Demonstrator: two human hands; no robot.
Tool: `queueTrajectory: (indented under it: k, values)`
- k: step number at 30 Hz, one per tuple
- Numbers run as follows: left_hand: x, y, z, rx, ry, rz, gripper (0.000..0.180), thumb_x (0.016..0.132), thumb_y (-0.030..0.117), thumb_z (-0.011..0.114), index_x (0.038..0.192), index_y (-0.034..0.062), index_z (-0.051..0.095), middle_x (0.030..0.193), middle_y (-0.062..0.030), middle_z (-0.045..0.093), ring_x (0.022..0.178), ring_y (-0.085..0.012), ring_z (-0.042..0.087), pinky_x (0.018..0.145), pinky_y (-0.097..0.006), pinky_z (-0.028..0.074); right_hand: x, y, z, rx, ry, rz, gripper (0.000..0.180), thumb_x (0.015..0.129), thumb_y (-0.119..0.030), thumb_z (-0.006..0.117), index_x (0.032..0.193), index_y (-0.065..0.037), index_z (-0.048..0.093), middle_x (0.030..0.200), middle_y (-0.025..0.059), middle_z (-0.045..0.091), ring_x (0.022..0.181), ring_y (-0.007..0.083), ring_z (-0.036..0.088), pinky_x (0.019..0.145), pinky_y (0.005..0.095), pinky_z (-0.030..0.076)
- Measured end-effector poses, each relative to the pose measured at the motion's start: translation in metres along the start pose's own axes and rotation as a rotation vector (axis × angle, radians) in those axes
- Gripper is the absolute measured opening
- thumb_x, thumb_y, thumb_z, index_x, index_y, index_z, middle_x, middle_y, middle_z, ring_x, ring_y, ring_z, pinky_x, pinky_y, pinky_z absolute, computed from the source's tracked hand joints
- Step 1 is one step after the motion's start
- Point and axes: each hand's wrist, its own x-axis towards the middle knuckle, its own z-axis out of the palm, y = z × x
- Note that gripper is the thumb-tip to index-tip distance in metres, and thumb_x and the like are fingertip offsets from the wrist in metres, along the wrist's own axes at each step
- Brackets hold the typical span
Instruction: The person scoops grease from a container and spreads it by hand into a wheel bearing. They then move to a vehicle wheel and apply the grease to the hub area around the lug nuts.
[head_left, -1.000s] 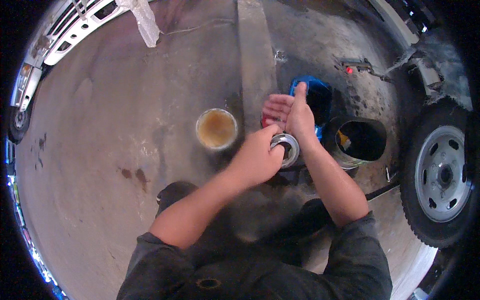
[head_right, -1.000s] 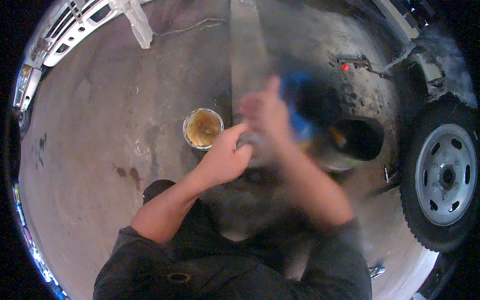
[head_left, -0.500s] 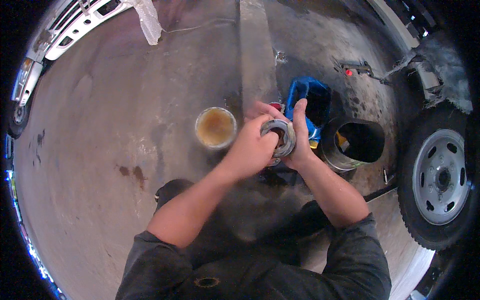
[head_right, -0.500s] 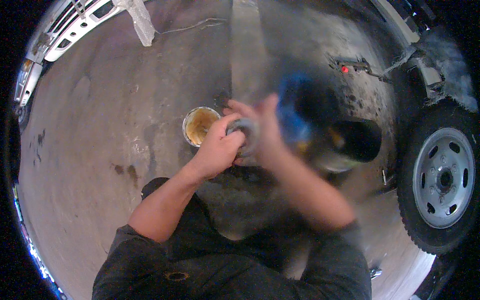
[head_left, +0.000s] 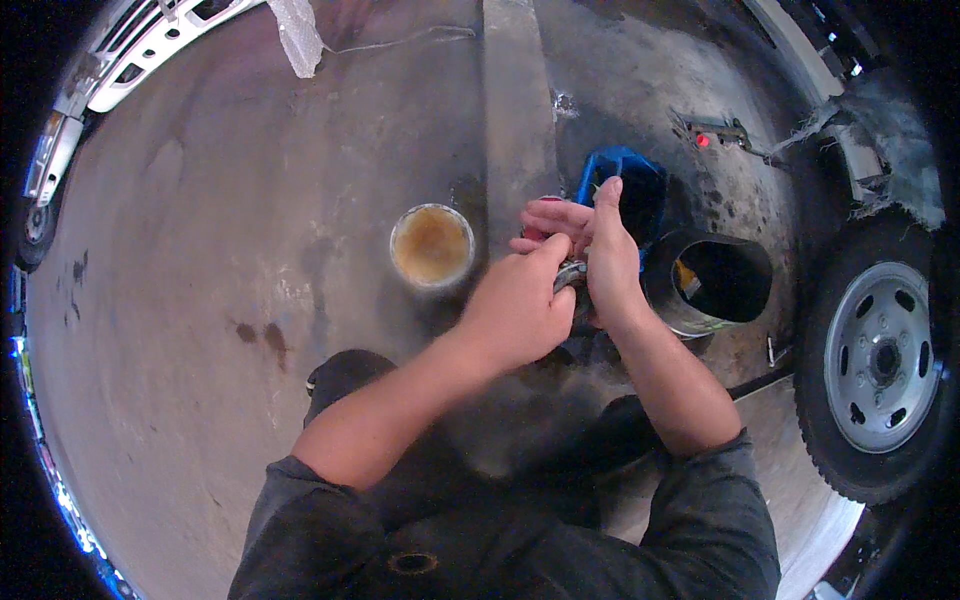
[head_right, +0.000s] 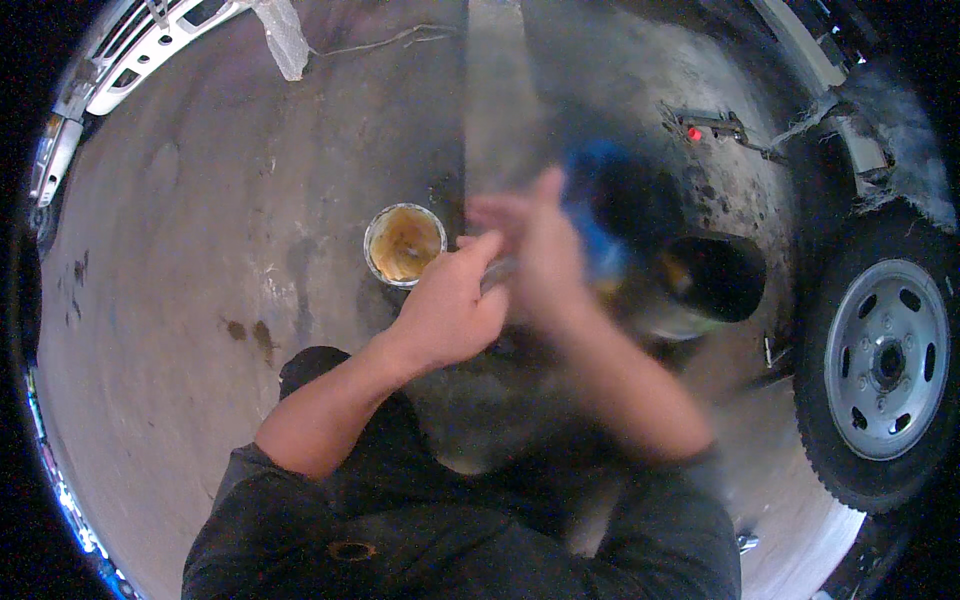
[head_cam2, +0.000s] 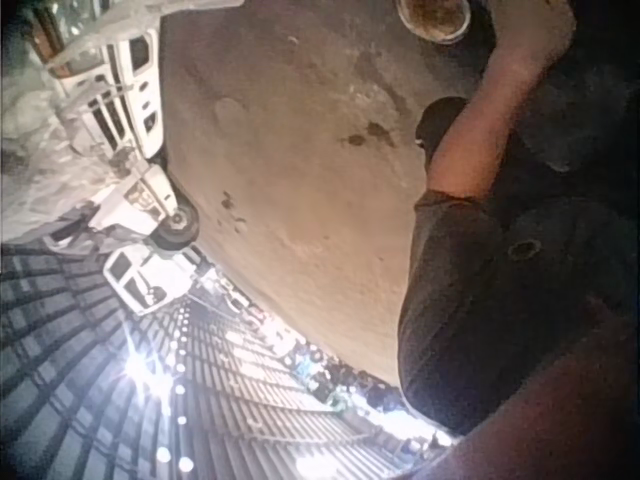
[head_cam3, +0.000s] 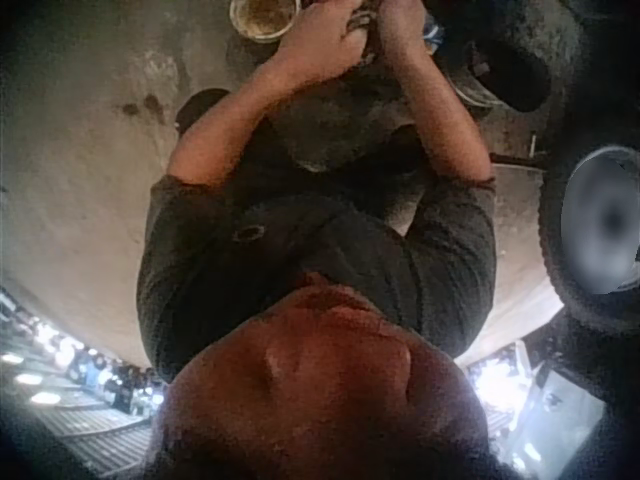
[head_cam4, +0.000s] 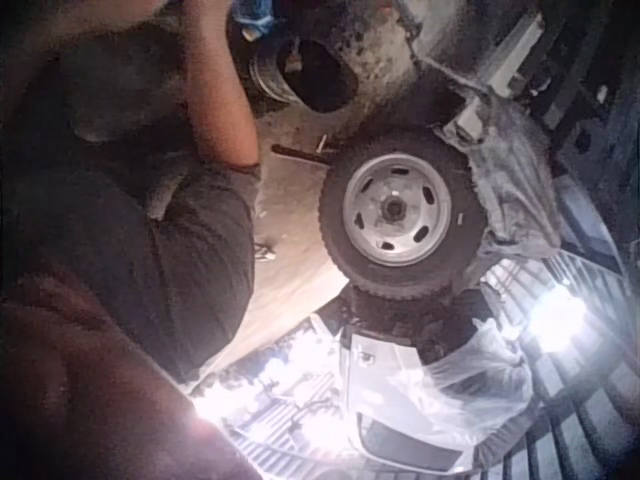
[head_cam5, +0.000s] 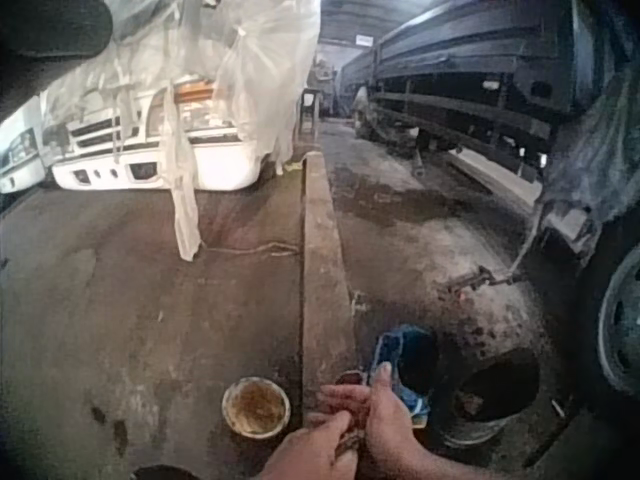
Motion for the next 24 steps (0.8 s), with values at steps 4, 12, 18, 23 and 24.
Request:
queueTrajectory:
  k: [4,12,18,23,24]
  values:
    - [0.008,-0.009,0.003,-0.149,0.032,0.025,0.028,0.078,0.003,0.048,0.104,-0.0046,0.055,0.095,-0.0275,0.063,0.092,-0.0423,0.062,0.082,-0.046,0.047,0.02,0.003,-0.019,0.217,-0.015,0.081,0.103,0.085,-0.079,0.009,0.129,0.005,0.049,0.123,0.0211,0.057,0.111,0.031,0.057,0.098,0.0407,0.044]
    - [0.01,-0.005,0.009,-0.368,0.146,-0.017,0.024,0.079,0.003,0.046,0.099,-0.0033,0.059,0.081,-0.0103,0.062,0.078,-0.0159,0.057,0.071,-0.032,0.048,0.001,0.008,-0.008,0.249,-0.194,-0.024,0.109,0.08,-0.084,0.004,0.143,-0.001,0.036,0.142,0.0183,0.043,0.129,0.0295,0.043,0.109,0.0394,0.031]
    - [0.015,-0.012,0.0,-0.481,0.16,-0.072,0.025,0.08,0.004,0.047,0.101,-0.004,0.058,0.082,-0.0108,0.062,0.079,-0.0155,0.057,0.073,-0.032,0.048,-0.003,0.02,-0.005,0.279,-0.064,0.172,0.103,0.083,-0.082,0.008,0.132,-0.002,0.05,0.122,0.0109,0.06,0.114,0.0233,0.056,0.101,0.036,0.041]
    - [0.004,-0.006,0.007,-0.175,0.206,-0.056,0.028,0.079,0.005,0.049,0.105,-0.0043,0.056,0.086,-0.0201,0.064,0.082,-0.0311,0.063,0.077,-0.041,0.049,-0.008,0.008,0.004,0.251,0.042,-0.282,0.098,0.088,-0.075,0.006,0.123,0.003,0.053,0.112,0.0175,0.063,0.1,0.026,0.062,0.09,0.0373,0.048]
    - [0.002,-0.004,0.008,-0.102,0.203,-0.048,0.029,0.079,0.006,0.05,0.106,-0.0042,0.056,0.087,-0.0232,0.064,0.083,-0.0361,0.064,0.079,-0.043,0.049,-0.008,0.009,0.005,0.145,0.044,-0.29,0.098,0.089,-0.075,0.006,0.123,0.004,0.053,0.112,0.0177,0.063,0.098,0.0259,0.063,0.09,0.037,0.048]
